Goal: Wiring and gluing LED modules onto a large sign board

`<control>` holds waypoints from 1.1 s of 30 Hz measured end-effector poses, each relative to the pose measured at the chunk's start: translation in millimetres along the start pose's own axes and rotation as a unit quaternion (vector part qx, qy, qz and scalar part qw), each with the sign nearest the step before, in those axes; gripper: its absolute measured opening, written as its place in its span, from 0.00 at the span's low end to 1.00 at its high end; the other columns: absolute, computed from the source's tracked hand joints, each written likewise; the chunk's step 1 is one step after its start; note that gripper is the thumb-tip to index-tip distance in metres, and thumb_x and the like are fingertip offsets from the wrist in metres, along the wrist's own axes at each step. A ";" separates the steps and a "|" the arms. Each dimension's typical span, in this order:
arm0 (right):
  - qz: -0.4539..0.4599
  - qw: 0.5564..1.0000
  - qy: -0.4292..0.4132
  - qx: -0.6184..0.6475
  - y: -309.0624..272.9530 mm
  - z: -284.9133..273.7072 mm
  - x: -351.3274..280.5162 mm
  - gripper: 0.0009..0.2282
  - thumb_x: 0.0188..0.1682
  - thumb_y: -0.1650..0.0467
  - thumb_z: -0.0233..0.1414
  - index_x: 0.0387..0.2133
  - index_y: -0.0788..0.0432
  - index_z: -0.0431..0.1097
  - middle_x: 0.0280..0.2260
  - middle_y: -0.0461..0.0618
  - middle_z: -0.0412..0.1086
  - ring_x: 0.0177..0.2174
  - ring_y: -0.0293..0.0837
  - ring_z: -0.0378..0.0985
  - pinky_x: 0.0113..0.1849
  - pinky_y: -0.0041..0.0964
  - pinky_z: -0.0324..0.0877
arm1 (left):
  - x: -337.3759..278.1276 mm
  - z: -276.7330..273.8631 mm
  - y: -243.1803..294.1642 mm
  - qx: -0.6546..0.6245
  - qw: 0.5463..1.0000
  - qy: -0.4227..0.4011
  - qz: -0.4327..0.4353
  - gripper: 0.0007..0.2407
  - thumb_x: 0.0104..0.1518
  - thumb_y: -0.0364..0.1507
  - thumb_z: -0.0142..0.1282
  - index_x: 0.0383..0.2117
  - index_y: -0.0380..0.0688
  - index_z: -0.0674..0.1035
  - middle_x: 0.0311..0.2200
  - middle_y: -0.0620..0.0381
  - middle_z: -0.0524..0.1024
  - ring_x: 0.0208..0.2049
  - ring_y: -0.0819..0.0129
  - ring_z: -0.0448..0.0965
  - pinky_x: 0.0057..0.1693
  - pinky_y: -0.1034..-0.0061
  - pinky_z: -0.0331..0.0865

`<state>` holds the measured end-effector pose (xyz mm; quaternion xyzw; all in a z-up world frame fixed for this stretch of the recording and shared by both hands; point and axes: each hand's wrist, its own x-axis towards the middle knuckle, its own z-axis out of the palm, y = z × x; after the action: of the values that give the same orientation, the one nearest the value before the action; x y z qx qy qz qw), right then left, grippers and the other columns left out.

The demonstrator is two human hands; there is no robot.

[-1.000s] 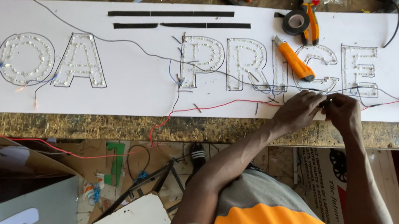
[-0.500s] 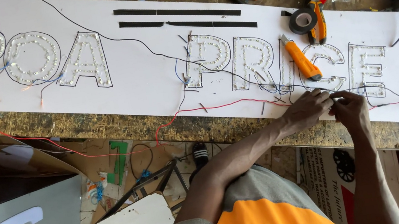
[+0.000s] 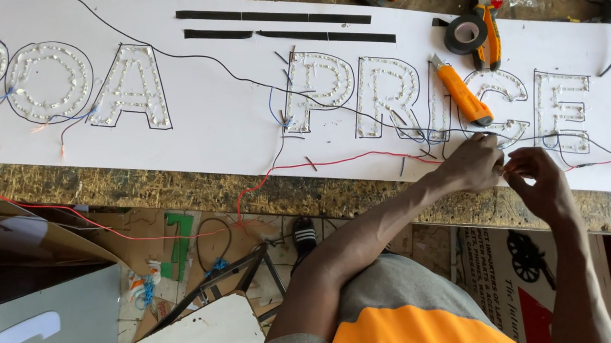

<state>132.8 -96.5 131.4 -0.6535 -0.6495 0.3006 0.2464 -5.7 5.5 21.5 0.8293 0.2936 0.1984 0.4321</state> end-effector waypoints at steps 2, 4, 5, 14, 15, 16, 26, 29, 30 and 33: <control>-0.071 0.993 0.053 -0.077 29.5 14.3 3.1 0.14 0.60 0.80 0.62 0.56 0.69 0.68 0.45 0.62 0.78 0.42 0.53 0.84 0.46 0.45 0.83 | 0.9 -13.7 9.2 -0.017 0.999 -0.034 -0.031 0.08 0.62 0.35 0.60 0.30 0.46 0.82 0.41 0.52 0.76 0.44 0.57 0.77 0.56 0.55 0.75; -0.139 0.973 0.105 -0.153 47.1 28.6 2.7 0.13 0.62 0.81 0.64 0.53 0.68 0.68 0.43 0.59 0.76 0.36 0.52 0.83 0.38 0.45 0.84 | 6.2 -9.8 4.2 -0.034 0.995 -0.071 -0.061 0.09 0.64 0.37 0.55 0.28 0.49 0.76 0.45 0.51 0.77 0.44 0.58 0.77 0.57 0.54 0.74; -0.159 0.958 0.143 -0.189 49.3 35.5 4.4 0.12 0.63 0.79 0.65 0.51 0.65 0.67 0.42 0.57 0.74 0.34 0.50 0.80 0.34 0.43 0.80 | 12.6 -1.8 -6.5 -0.047 0.997 -0.061 -0.027 0.11 0.63 0.39 0.49 0.25 0.51 0.73 0.40 0.51 0.77 0.40 0.58 0.76 0.56 0.54 0.72; -0.275 0.917 0.240 -0.162 -0.5 41.3 -18.1 0.08 0.62 0.83 0.66 0.50 0.67 0.80 0.53 0.62 0.82 0.49 0.57 0.84 0.48 0.50 0.80 | 9.6 -2.2 -21.7 -0.140 0.988 -0.020 0.055 0.09 0.66 0.28 0.49 0.28 0.43 0.80 0.26 0.57 0.68 0.26 0.64 0.69 0.37 0.60 0.67; -0.278 0.915 0.256 -0.143 -7.2 40.3 -18.7 0.04 0.65 0.84 0.65 0.47 0.68 0.82 0.50 0.63 0.83 0.46 0.56 0.86 0.44 0.48 0.82 | 11.1 -1.2 -25.9 -0.123 0.990 -0.008 0.067 0.12 0.69 0.29 0.50 0.36 0.37 0.87 0.36 0.48 0.73 0.35 0.58 0.75 0.43 0.57 0.70; -0.281 0.914 0.257 -0.142 10.1 41.5 -13.1 0.04 0.65 0.84 0.65 0.47 0.68 0.82 0.50 0.63 0.83 0.46 0.56 0.86 0.44 0.48 0.82 | 12.0 0.8 -29.5 -0.120 0.990 -0.006 0.067 0.12 0.69 0.29 0.50 0.36 0.37 0.87 0.36 0.48 0.73 0.35 0.58 0.75 0.43 0.57 0.70; 0.063 0.987 0.143 -0.047 19.1 22.1 18.5 0.05 0.66 0.76 0.62 0.48 0.69 0.83 0.33 0.59 0.83 0.21 0.46 0.83 0.21 0.40 0.79 | -22.6 -3.2 -8.2 0.134 0.968 0.081 0.195 0.03 0.61 0.23 0.64 0.37 0.41 0.88 0.43 0.56 0.75 0.45 0.65 0.71 0.56 0.66 0.72; 0.080 0.989 0.119 0.038 16.4 20.4 15.9 0.06 0.65 0.76 0.62 0.46 0.72 0.82 0.29 0.61 0.80 0.20 0.46 0.79 0.22 0.39 0.76 | -40.2 -16.9 14.9 0.139 0.971 0.087 0.175 0.07 0.62 0.19 0.56 0.39 0.34 0.88 0.56 0.41 0.76 0.54 0.59 0.77 0.64 0.59 0.74; 0.086 0.986 0.120 0.078 17.2 21.3 18.0 0.05 0.63 0.76 0.62 0.45 0.72 0.81 0.28 0.61 0.79 0.20 0.45 0.78 0.23 0.39 0.75 | -44.6 -24.5 22.6 0.138 0.972 0.100 0.165 0.12 0.59 0.14 0.51 0.40 0.32 0.88 0.67 0.30 0.76 0.62 0.53 0.79 0.73 0.53 0.73; 0.076 0.990 0.111 0.049 6.9 19.0 12.7 0.07 0.66 0.72 0.63 0.45 0.70 0.81 0.30 0.59 0.81 0.22 0.44 0.80 0.26 0.38 0.78 | -45.6 -25.6 20.5 0.024 0.990 0.078 0.115 0.21 0.69 0.14 0.51 0.70 0.37 0.73 0.63 0.41 0.81 0.64 0.49 0.81 0.72 0.55 0.76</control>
<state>123.8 -85.4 112.3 -0.7177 -0.5511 0.2754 0.3246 -48.3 -18.4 49.2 0.8498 0.2342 0.3033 0.3619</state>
